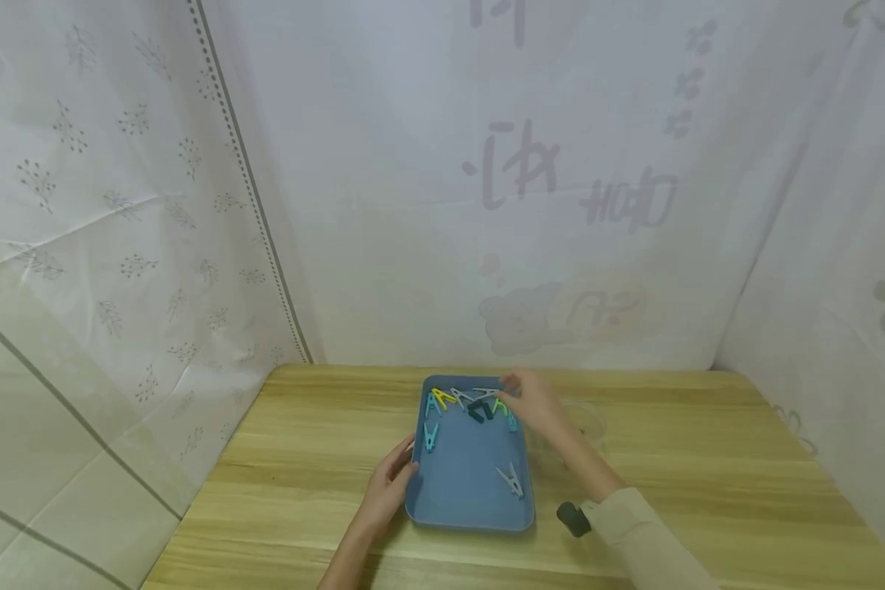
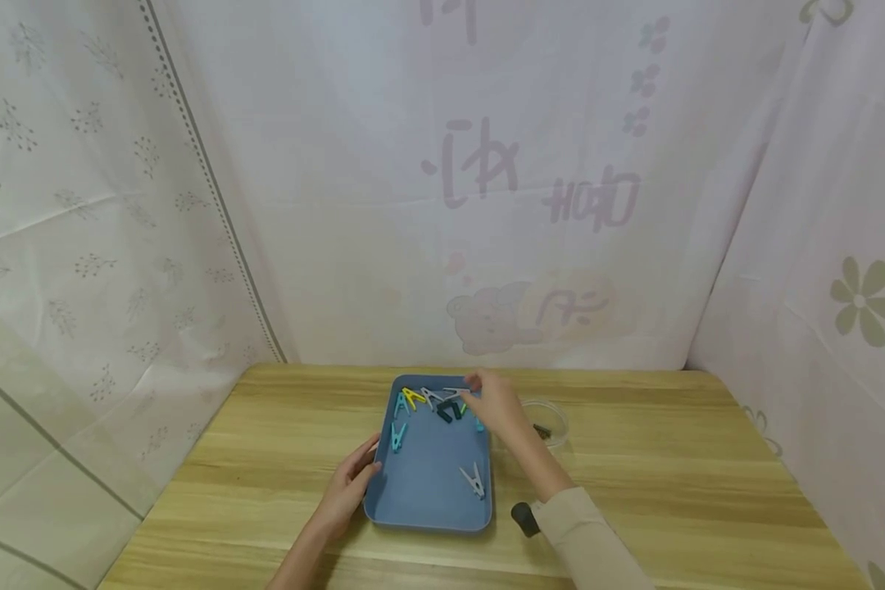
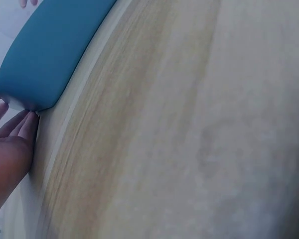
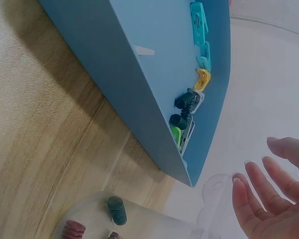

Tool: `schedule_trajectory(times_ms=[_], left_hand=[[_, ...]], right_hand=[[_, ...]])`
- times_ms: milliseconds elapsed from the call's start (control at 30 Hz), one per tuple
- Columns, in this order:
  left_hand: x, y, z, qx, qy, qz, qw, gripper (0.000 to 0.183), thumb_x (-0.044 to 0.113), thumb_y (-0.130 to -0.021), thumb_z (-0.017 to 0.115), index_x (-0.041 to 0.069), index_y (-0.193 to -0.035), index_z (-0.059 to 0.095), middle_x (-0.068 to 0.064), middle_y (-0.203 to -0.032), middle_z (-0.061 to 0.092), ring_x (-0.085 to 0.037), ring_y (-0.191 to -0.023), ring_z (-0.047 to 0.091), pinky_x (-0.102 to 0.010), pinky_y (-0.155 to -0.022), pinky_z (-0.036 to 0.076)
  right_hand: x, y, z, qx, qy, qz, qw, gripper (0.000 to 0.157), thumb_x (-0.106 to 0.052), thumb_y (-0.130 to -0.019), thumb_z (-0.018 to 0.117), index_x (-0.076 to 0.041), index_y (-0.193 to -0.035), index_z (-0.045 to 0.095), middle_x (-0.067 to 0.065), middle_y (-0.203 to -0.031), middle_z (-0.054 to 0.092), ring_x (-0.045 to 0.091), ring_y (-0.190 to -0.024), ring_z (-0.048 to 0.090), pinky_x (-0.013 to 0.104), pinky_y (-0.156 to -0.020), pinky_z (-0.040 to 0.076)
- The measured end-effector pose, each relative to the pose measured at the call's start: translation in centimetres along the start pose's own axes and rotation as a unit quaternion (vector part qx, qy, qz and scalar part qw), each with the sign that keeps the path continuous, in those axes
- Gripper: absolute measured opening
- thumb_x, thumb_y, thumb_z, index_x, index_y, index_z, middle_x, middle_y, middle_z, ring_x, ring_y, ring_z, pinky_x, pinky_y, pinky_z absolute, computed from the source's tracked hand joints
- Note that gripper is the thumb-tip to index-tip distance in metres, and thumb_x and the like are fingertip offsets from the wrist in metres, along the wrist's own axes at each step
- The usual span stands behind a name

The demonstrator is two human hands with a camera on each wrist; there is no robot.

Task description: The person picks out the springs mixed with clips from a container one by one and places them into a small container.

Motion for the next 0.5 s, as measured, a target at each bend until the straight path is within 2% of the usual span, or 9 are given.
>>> schedule_trajectory(times_ms=[200, 500], left_hand=[[-0.02, 0.0, 0.04, -0.002, 0.006, -0.006, 1.0, 0.052, 0.007, -0.108, 0.052, -0.001, -0.159, 0.042, -0.035, -0.155, 0.047, -0.052, -0.145, 0.046, -0.066, -0.118, 0.04], [0.0, 0.0, -0.1, -0.007, 0.01, -0.005, 0.9999, 0.052, 0.009, -0.109, 0.052, -0.001, -0.159, 0.042, -0.035, -0.156, 0.047, -0.052, -0.144, 0.047, -0.065, -0.118, 0.041]], right_hand=[[-0.02, -0.46, 0.34, -0.01, 0.006, 0.003, 1.0, 0.025, -0.011, -0.099, 0.072, 0.004, -0.119, 0.069, 0.021, -0.117, 0.073, 0.039, -0.109, 0.07, 0.053, -0.093, 0.061], [-0.13, -1.0, 0.71, -0.027, -0.001, 0.012, 1.0, 0.029, -0.013, -0.1, 0.072, 0.005, -0.123, 0.068, 0.021, -0.117, 0.072, 0.039, -0.11, 0.069, 0.053, -0.092, 0.061]])
Point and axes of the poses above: each hand's wrist, its own y-axis away from the middle knuckle, its own z-axis out of the palm, x = y × z, the point moved 5 cm from there along -y, towards the middle knuckle
